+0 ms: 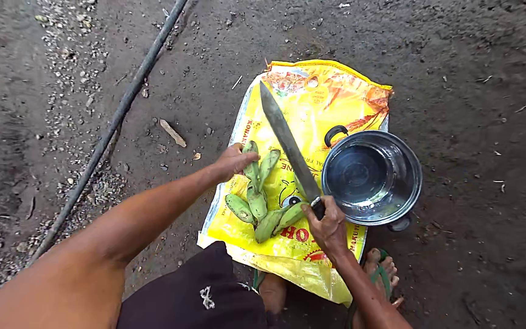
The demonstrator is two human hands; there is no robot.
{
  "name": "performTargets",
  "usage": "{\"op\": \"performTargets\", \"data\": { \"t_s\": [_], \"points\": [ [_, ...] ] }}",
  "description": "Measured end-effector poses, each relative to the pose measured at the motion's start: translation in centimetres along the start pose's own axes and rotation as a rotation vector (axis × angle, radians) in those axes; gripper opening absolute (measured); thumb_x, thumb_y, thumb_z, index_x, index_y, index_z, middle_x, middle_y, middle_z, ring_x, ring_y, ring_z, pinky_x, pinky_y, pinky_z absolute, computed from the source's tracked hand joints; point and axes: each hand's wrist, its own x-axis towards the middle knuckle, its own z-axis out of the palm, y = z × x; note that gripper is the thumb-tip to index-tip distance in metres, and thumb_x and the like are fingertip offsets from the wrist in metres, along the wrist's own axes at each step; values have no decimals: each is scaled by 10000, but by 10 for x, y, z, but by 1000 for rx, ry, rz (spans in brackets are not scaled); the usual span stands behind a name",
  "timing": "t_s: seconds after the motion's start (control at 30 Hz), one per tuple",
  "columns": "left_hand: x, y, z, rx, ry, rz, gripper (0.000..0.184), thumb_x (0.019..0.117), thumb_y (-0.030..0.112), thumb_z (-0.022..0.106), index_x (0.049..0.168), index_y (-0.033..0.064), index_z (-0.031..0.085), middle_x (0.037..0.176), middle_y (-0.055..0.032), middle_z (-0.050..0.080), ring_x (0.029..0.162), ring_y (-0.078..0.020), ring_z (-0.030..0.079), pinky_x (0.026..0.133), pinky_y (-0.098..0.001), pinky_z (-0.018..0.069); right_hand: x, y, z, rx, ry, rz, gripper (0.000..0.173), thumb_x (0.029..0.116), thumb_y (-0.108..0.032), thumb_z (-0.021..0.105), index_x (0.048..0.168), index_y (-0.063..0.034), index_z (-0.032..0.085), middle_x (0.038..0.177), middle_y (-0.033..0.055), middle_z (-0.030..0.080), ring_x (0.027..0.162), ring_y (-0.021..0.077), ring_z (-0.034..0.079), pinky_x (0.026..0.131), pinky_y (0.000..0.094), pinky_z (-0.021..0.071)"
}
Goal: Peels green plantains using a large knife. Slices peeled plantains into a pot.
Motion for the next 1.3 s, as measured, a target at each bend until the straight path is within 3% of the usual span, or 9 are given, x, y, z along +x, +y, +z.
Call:
{"op": "performTargets", "data": {
  "t_s": [0.13, 0.3, 0.47, 0.6, 0.7, 0.77, 0.87, 1.0, 1.3],
  "points": [
    [20, 3, -36, -9, 206, 7, 573, 951, 254, 693, 1389, -29, 454, 1140, -251, 631, 956, -323, 665, 840, -497, 561, -20, 13, 17, 58, -206, 240, 413, 965, -276, 692, 1156, 87, 639, 951, 230, 686, 820, 361, 688, 743, 544, 557],
    [21, 1, -55, -44, 390, 2, 585, 926, 247, 708, 1376, -25, 452, 1162, -252, 617, 998, -339, 654, 858, -519, 548, -28, 43, 17, -143, -403, 401, 481, 977, -286, 696, 1292, 61, 587, 1195, 258, 662, 1059, 406, 681, 890, 560, 541],
    [8, 15, -36, -131, 350, 49, 531, 949, 238, 683, 1371, -4, 469, 1124, -220, 633, 949, -289, 656, 833, -471, 551, -3, 29, 5, -391, -723, 460, 514, 999, -272, 658, 1404, 2, 502, 1349, 219, 595, 1208, 365, 628, 974, 514, 521],
    [-9, 38, -12, -249, 292, 163, 443, 971, 199, 647, 1334, -7, 499, 1082, -188, 643, 909, -244, 668, 816, -422, 570, 35, -8, -27, -483, -933, 363, 468, 1039, -305, 574, 1385, 10, 556, 1375, 242, 573, 1272, 395, 574, 1028, 556, 472],
    [-22, 53, 4, -253, 199, 302, 382, 952, 168, 640, 1269, 0, 510, 1008, -142, 651, 845, -194, 677, 768, -384, 584, 46, -23, -47, -23, -729, 170, 459, 1044, -286, 581, 1345, 61, 593, 1248, 222, 664, 1128, 313, 664, 1003, 458, 507],
    [-36, 65, 14, -197, 108, 386, 361, 937, 155, 645, 1244, 5, 528, 1002, -125, 653, 841, -178, 675, 768, -376, 582, 49, -32, -41, 520, -495, 207, 443, 1049, -204, 548, 1395, 70, 515, 1183, 171, 686, 937, 199, 722, 822, 335, 605],
    [-60, 76, 33, -147, -34, 467, 329, 920, 117, 651, 1222, 18, 566, 1005, -100, 667, 853, -150, 675, 776, -353, 585, 60, -42, -34, 1055, -342, 361, 472, 1065, -217, 478, 1483, -18, 387, 1200, 166, 638, 933, 237, 717, 764, 371, 627],
    [-80, 83, 48, -141, -160, 484, 294, 916, 95, 630, 1201, 34, 584, 986, -72, 674, 844, -117, 672, 769, -304, 574, 69, -47, -29, 1031, -243, 440, 305, 1011, -122, 614, 1289, -27, 529, 968, 90, 651, 819, 139, 667, 688, 277, 576],
    [-85, 72, 61, -335, -162, 309, 254, 1047, 205, 533, 1252, 57, 524, 981, -79, 663, 846, -140, 684, 791, -323, 590, 73, -40, -22, 1186, -317, 395, 431, 862, -25, 661, 1261, -25, 499, 989, 112, 651, 834, 176, 668, 737, 331, 586]
  ]
}}
